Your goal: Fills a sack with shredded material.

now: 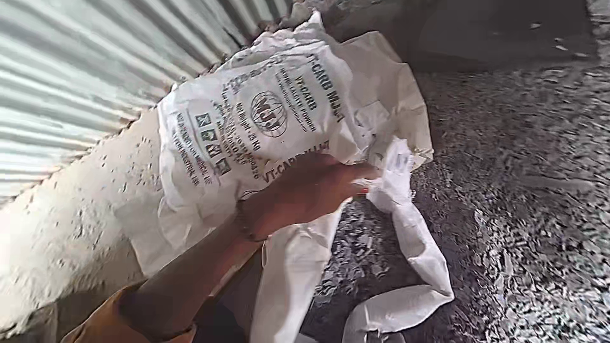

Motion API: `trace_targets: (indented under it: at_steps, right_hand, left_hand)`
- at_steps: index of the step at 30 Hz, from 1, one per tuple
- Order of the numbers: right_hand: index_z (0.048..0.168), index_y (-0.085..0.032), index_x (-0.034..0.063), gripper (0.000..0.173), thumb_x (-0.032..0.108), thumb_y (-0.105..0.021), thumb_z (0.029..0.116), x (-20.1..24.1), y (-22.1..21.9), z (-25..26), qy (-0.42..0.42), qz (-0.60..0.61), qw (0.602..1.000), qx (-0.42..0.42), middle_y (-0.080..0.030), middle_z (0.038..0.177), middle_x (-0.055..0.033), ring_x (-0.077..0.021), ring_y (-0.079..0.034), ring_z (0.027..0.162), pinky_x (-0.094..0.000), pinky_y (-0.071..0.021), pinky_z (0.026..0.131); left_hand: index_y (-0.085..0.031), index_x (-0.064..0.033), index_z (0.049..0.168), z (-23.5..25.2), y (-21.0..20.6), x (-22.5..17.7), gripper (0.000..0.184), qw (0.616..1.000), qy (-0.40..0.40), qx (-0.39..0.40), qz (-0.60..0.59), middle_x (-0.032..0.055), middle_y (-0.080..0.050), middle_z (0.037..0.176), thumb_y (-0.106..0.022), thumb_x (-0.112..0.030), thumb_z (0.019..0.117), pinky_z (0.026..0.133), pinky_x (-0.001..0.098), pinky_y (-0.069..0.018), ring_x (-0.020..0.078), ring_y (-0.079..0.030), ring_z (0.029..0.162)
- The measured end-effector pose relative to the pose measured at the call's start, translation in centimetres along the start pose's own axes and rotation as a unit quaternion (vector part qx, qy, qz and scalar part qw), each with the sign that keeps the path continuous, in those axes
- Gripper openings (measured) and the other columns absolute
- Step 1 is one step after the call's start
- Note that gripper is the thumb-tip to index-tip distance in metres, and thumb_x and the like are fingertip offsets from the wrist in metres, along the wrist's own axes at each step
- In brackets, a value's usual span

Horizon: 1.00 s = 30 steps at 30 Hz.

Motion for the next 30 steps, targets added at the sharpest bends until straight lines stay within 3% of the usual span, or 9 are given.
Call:
trace_targets:
  at_steps: [3,8,12,16,18,19,20,23,30]
  right_hand:
    - [0.086,-0.073,0.0201,0.020,0.001,-0.067,0.0896,0.1,-0.4,-0.2,-0.103,0.068,0.984,-0.132,-0.071,0.083,0.0193,0.0117,-0.064,0.081,-0.0135,-0.0540,0.077]
    - [0.102,-0.067,-0.0092,0.035,0.021,-0.078,0.0900,5.7,-1.5,2.7,-0.396,-0.290,0.861,-0.135,-0.069,0.086,-0.0127,-0.0148,-0.063,0.077,-0.0364,-0.0536,0.078]
    - [0.129,-0.057,-0.0063,0.052,0.037,-0.033,0.1132,11.2,-0.9,7.0,-0.591,-0.206,0.779,-0.021,-0.063,0.110,-0.0229,-0.0273,-0.063,0.092,-0.0397,-0.0505,0.083]
    - [0.148,-0.038,-0.0056,0.045,0.022,-0.027,0.1147,14.6,-3.7,5.9,-0.624,-0.165,0.758,-0.096,-0.054,0.123,-0.0259,-0.0271,-0.058,0.097,-0.0392,-0.0489,0.086]
    - [0.137,-0.044,-0.0084,0.033,0.011,-0.031,0.1130,15.0,-3.4,2.6,-0.641,-0.207,0.732,-0.101,-0.056,0.099,-0.0260,-0.0276,-0.058,0.080,-0.0396,-0.0517,0.080]
    - [0.114,-0.046,-0.0179,0.028,0.008,-0.035,0.1091,12.7,-0.1,-2.6,-0.492,-0.184,0.849,-0.047,-0.054,0.068,-0.0201,-0.0190,-0.054,0.053,-0.0329,-0.0483,0.050]
    - [0.107,-0.050,-0.0087,0.027,0.016,-0.040,0.1093,12.0,0.6,-5.6,-0.481,-0.204,0.850,-0.063,-0.052,0.062,-0.0077,-0.0110,-0.049,0.049,-0.0284,-0.0440,0.047]
    - [0.133,-0.052,-0.0098,0.042,0.024,-0.049,0.1089,15.3,-5.0,-4.9,-0.577,-0.300,0.754,-0.095,-0.064,0.101,-0.0213,-0.0248,-0.061,0.086,-0.0446,-0.0518,0.082]
    - [0.095,-0.059,-0.0018,0.034,0.027,-0.047,0.1092,21.7,-19.7,-4.5,-0.558,-0.225,0.787,-0.137,-0.049,0.060,-0.0005,-0.0070,-0.045,0.051,-0.0272,-0.0426,0.051]
  left_hand:
    - [-0.074,-0.0154,0.122,1.4,-0.5,-1.7,0.028,0.996,0.043,0.072,-0.024,0.0103,-0.072,0.081,-0.060,-0.029,0.1022,0.067,0.0462,-0.0543,0.0288,-0.070,0.074]
    - [-0.067,-0.0188,0.134,4.0,0.5,-4.7,0.032,0.975,0.126,0.173,-0.054,0.0145,-0.073,0.099,-0.050,-0.020,0.1070,0.079,0.0521,-0.0523,0.0344,-0.070,0.094]
    - [-0.056,-0.0180,0.147,2.4,-0.3,-6.4,0.039,0.940,0.260,0.174,-0.134,0.0215,-0.070,0.118,-0.044,-0.023,0.1095,0.090,0.0585,-0.0504,0.0415,-0.066,0.110]
    - [-0.046,-0.0145,0.155,-0.5,-0.6,-8.8,0.044,0.906,0.307,0.185,-0.223,0.0262,-0.066,0.127,-0.038,-0.019,0.1111,0.101,0.0598,-0.0459,0.0452,-0.061,0.121]
    - [-0.045,-0.0141,0.154,-2.3,-0.3,-9.3,0.044,0.901,0.291,0.198,-0.252,0.0255,-0.068,0.121,-0.042,-0.018,0.1098,0.096,0.0600,-0.0491,0.0450,-0.064,0.115]
    - [-0.046,-0.0138,0.153,-3.3,0.1,-9.4,0.044,0.902,0.286,0.190,-0.264,0.0251,-0.069,0.116,-0.043,-0.018,0.1093,0.094,0.0600,-0.0508,0.0447,-0.066,0.111]
    - [-0.047,-0.0128,0.152,-4.5,0.7,-9.6,0.044,0.900,0.285,0.177,-0.278,0.0251,-0.069,0.113,-0.044,-0.018,0.1088,0.092,0.0601,-0.0515,0.0446,-0.067,0.108]
    - [-0.057,-0.0076,0.142,-8.7,4.1,-9.8,0.038,0.892,0.315,0.087,-0.312,0.0248,-0.071,0.107,-0.045,-0.014,0.1069,0.090,0.0608,-0.0515,0.0437,-0.069,0.102]
    - [-0.069,-0.0027,0.121,-15.5,15.0,-10.9,0.028,0.868,0.385,-0.160,-0.271,0.0175,-0.074,0.095,-0.048,-0.012,0.1050,0.077,0.0496,-0.0560,0.0325,-0.072,0.081]
Point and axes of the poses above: each hand's wrist, its own z-axis towards the middle knuckle, its own y-axis out of the back of the hand, x = y × z, the point moved 1 cm from there along z, towards the middle knuckle
